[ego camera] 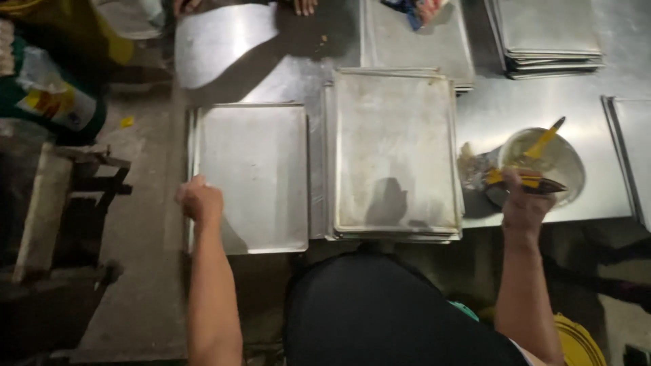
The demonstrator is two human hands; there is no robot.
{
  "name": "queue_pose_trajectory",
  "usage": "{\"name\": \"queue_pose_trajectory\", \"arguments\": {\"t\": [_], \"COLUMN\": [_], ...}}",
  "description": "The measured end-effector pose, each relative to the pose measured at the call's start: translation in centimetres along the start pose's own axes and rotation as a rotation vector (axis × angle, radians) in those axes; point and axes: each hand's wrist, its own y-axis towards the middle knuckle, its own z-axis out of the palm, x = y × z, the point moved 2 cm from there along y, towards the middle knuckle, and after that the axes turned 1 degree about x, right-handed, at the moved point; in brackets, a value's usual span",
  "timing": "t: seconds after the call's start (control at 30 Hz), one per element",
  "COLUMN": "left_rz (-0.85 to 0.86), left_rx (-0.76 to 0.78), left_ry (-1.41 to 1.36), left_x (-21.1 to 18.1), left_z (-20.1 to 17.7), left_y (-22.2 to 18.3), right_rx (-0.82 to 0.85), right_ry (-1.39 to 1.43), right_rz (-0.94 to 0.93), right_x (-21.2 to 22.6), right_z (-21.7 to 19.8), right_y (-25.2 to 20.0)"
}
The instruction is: Apply grease or oil to the surface of metal baking trays using a brush.
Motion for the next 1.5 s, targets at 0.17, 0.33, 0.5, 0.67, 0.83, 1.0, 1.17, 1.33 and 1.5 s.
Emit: {"name": "queue_pose_trajectory", "arguments": {"t": [0.17, 0.33, 0.5, 0.67, 0.83, 1.0, 1.17, 1.33, 1.5], "left_rz": [0.483, 0.563, 0.491, 0.418, 0.31, 0.316, 0.332, 0.31, 0.208], "left_rx": [-0.125, 0.384, 0.352, 0.213, 0.267, 0.298, 0.319, 0.36, 0.448], "left_ry": [-0.128, -0.255, -0.141, -0.042, 0.102, 0.142, 0.132, 0.173, 0.067], "left_x": [-5.4, -13.7, -15.8, -17.2, -17.0, -17.5, -18.4, -18.4, -18.9], "left_z": [8.9, 13.4, 14.8, 14.4, 14.5, 15.1, 13.4, 14.2, 12.4], "left_y": [-3.0, -11.7, -14.6, -14.9, -15.2, -14.1, -15.2, -15.1, -16.0], "right_rx": [-0.22, -0.195, -0.151, -0.105, 0.264, 0.23, 0.653, 1.132, 1.531], "right_ry": [0.049, -0.085, -0.58, -0.737, -1.057, -0.636, 0.086, 0.056, -0.31], "right_rz": [0.072, -0.028, 0.086, -0.134, 0.135, -0.002, 0.02, 0.168, -0.318], "right_x": [-3.3, -10.6, -14.1, -21.1, -13.6, -3.9, -10.5, -8.2, -2.4], "right_z": [-8.1, -15.3, -14.2, -12.7, -12.6, -6.1, 7.5, 16.7, 15.8], "right_y": [4.3, 8.9, 12.2, 15.6, 16.6, 14.4, 12.3, 2.3, -1.9]}}
